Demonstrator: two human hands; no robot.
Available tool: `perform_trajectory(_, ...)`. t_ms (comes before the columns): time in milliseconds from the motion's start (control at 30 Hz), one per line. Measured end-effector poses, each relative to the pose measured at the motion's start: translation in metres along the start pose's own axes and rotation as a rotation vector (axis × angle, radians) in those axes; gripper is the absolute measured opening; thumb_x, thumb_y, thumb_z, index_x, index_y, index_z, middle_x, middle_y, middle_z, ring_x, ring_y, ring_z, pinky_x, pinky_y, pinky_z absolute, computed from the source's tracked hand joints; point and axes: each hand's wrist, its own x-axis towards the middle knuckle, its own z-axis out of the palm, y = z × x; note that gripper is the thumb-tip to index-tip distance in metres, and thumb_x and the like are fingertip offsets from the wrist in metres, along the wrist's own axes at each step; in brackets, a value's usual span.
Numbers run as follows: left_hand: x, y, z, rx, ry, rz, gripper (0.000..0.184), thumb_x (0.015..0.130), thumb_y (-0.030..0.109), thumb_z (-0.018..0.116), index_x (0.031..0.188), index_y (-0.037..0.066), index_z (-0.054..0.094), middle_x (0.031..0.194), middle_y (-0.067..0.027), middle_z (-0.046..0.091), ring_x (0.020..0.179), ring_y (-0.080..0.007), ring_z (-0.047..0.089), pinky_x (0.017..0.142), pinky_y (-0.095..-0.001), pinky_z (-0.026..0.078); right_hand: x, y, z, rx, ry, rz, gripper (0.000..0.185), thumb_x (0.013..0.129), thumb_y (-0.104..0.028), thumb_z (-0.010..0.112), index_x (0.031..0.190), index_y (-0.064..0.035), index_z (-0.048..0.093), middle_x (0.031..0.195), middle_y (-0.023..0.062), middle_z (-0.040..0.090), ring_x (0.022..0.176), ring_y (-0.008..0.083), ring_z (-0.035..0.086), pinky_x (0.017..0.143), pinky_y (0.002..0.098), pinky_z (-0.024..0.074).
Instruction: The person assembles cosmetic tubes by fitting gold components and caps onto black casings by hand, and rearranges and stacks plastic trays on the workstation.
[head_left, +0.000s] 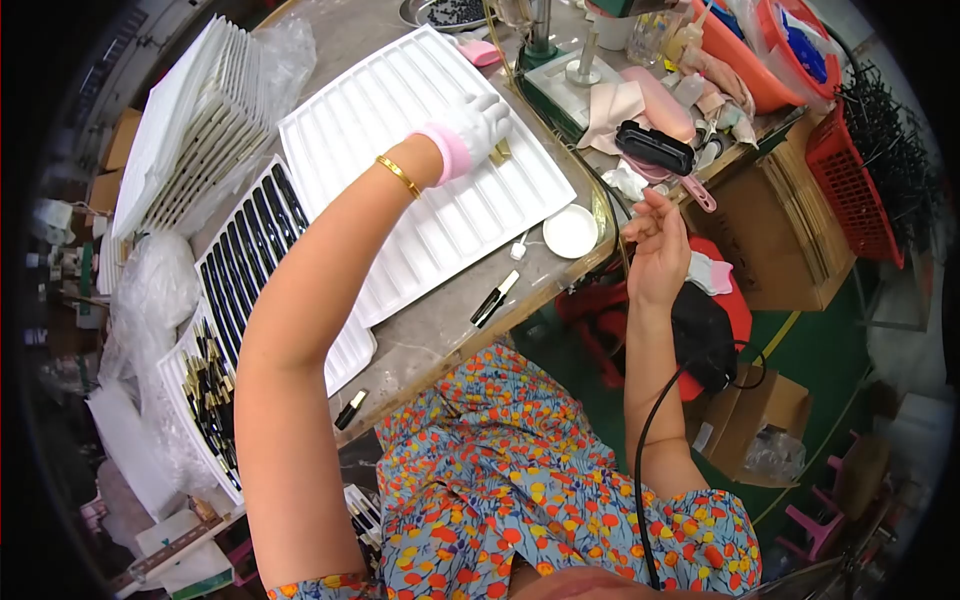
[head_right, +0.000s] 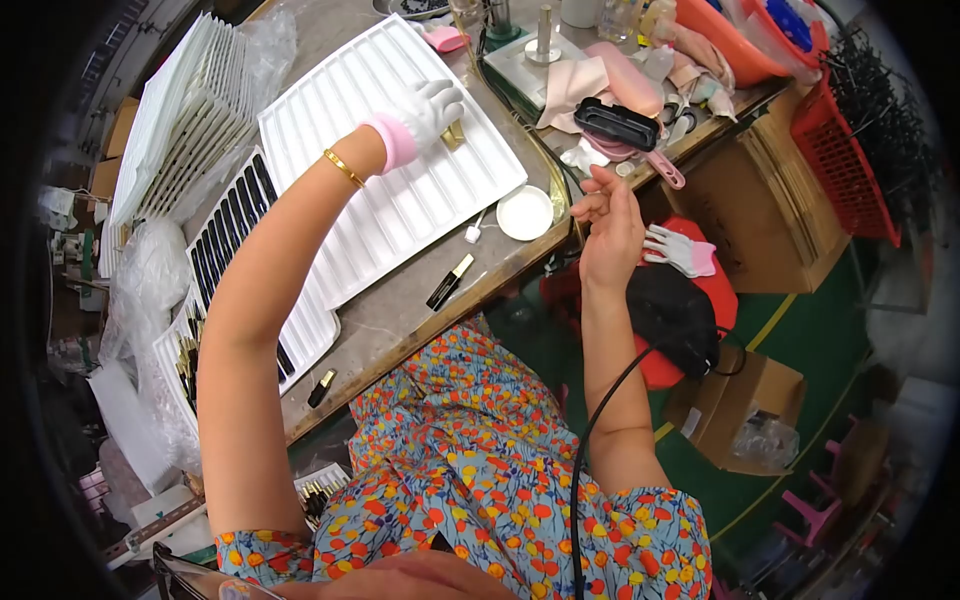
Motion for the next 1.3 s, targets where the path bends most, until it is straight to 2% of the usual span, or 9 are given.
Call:
perform_trajectory(200,0.011,0.004,-0.021,-0.008,-0.099,0.071,0.034,0.072,0.019,0.059,0.107,0.016,0.056,0.107,-0.0099,0.052,0.104,-0.0258,0.048,0.091,-0.0351,0.039,-0.002,-0.003,-0.001,-0.267,-0.129,-0.081,0.036,0.094,-0.025,0.036,0.104,0.002,0.057,0.092,0.0077,0.057,0.07,0.0085,0.053,0.065,0.0225,0.0398)
perform_trajectory(300,0.004,0.006,-0.009,0.042,-0.059,0.083,0.038,0.073,0.022,0.06,0.109,0.014,0.054,0.106,-0.01,0.051,0.102,-0.0256,0.049,0.089,-0.0352,0.041,0.001,-0.006,-0.008,-0.916,-0.464,-0.511,0.032,0.087,-0.032,0.047,0.1,-0.0092,0.064,0.111,0.0106,0.053,0.1,0.0257,0.05,0.09,0.0373,0.0341)
perform_trajectory(367,-0.005,0.008,0.003,-0.311,-0.028,-0.248,0.027,0.074,0.016,0.058,0.101,0.011,0.057,0.104,-0.0095,0.051,0.097,-0.025,0.051,0.085,-0.0334,0.043,-0.003,-0.014,-0.008,-1.135,-0.556,-0.575,0.032,0.084,-0.036,0.049,0.1,-0.0127,0.065,0.12,0.012,0.047,0.112,0.0292,0.04,0.095,0.0438,0.0252)
perform_trajectory(400,-0.01,0.002,0.014,-0.073,0.1,0.021,0.022,0.074,0.012,0.057,0.096,0.008,0.055,0.099,-0.009,0.051,0.093,-0.025,0.052,0.082,-0.0317,0.045,-0.004,-0.015,-0.007,-1.345,-0.652,-0.648,0.034,0.081,-0.04,0.052,0.1,-0.0161,0.065,0.129,0.0134,0.041,0.124,0.0327,0.03,0.101,0.0503,0.0164)
perform_trajectory(533,-0.015,0.001,0.023,-0.014,0.149,0.069,0.021,0.073,0.011,0.057,0.092,0.006,0.054,0.096,-0.0082,0.051,0.09,-0.0252,0.052,0.08,-0.0318,0.045,-0.004,-0.005,-0.005,-1.409,-0.772,-0.615,0.04,0.079,-0.048,0.052,0.1,-0.0171,0.065,0.141,0.011,0.027,0.133,0.0327,0.014,0.101,0.0595,0.0067)
perform_trajectory(933,-0.036,-0.005,0.022,0.046,0.258,-0.02,0.015,0.073,0.01,0.055,0.087,0.005,0.051,0.093,-0.0088,0.051,0.09,-0.0252,0.051,0.077,-0.0322,0.044,0.002,-0.005,0.007,-1.44,-0.855,-0.581,0.035,0.08,-0.043,0.052,0.089,-0.013,0.068,0.139,0.0106,0.031,0.132,0.0307,0.019,0.101,0.0591,0.008)
perform_trajectory(1000,-0.054,-0.004,0.006,-0.121,0.515,-0.248,0.016,0.077,0.016,0.055,0.09,0.007,0.052,0.085,-0.0118,0.054,0.083,-0.0284,0.053,0.075,-0.0357,0.045,0.003,-0.003,0.008,-1.42,-0.793,-0.575,0.032,0.083,-0.038,0.051,0.091,-0.0136,0.068,0.14,0.0113,0.028,0.132,0.0311,0.019,0.102,0.0581,0.0073)
perform_trajectory(1167,-0.164,0.031,-0.002,-0.347,0.541,-0.822,0.022,0.081,0.015,0.056,0.099,0.001,0.053,0.086,-0.0188,0.055,0.081,-0.0353,0.055,0.071,-0.0388,0.045,-0.002,0.012,0.012,-1.611,-0.767,-0.624,0.032,0.086,-0.036,0.047,0.098,-0.0145,0.067,0.142,0.011,0.025,0.132,0.0321,0.018,0.102,0.0576,0.0084)
perform_trajectory(1300,-0.265,0.064,-0.03,-0.92,0.129,-1.228,0.023,0.085,0.019,0.049,0.098,0.001,0.056,0.088,-0.0211,0.058,0.083,-0.0367,0.055,0.076,-0.0397,0.044,-0.008,0.0,0.02,-1.514,-0.828,-0.558,0.029,0.088,-0.031,0.046,0.091,-0.0129,0.069,0.139,0.0099,0.032,0.131,0.0326,0.02,0.102,0.0575,0.0063)
